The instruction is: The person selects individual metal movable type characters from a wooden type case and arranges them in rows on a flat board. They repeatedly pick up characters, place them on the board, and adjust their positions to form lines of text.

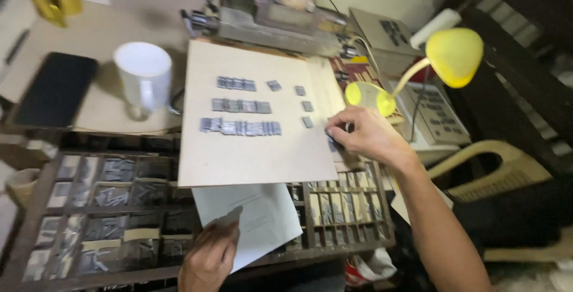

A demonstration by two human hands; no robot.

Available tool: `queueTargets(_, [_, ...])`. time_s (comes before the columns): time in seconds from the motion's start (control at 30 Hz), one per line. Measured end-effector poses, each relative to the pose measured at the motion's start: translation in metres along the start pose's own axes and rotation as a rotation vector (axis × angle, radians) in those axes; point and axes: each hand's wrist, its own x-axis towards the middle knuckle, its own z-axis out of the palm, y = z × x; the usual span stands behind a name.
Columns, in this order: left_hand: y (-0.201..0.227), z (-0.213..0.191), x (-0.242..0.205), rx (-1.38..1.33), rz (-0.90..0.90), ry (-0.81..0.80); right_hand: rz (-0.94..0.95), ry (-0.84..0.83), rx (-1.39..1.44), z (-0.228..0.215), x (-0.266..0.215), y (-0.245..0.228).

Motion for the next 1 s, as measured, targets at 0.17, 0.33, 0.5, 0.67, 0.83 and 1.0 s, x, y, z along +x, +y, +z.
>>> queueTargets(0.17, [-0.007, 0.009, -0.005, -0.026, -0.023, 0.024, -0.006, -0.026, -0.154, 0.001, 0.005, 0.000])
queueTargets(0.33, [-0.007, 0.005, -0.005, -0.001, 0.004, -0.046, 0.029, -0.051, -0.140, 0.001, 0.003, -0.005])
queueTargets(0.5, [-0.001, 0.000, 0.002, -0.042, -0.009, -0.021, -0.076, 0.116, 0.159, -0.003, 0.011, 0.002])
queueTargets(0.67, [0.001, 0.001, 0.004, -0.023, -0.021, -0.023, -0.288, 0.168, 0.174, 0.010, 0.031, -0.033])
queueTargets(0.83, [-0.006, 0.009, -0.005, 0.002, 0.016, 0.038, -0.268, 0.132, 0.176, 0.016, 0.043, -0.059])
queueTargets(1.0, [-0.005, 0.006, -0.004, 0.017, -0.020, -0.060, -0.199, 0.186, 0.150, 0.017, 0.054, -0.063])
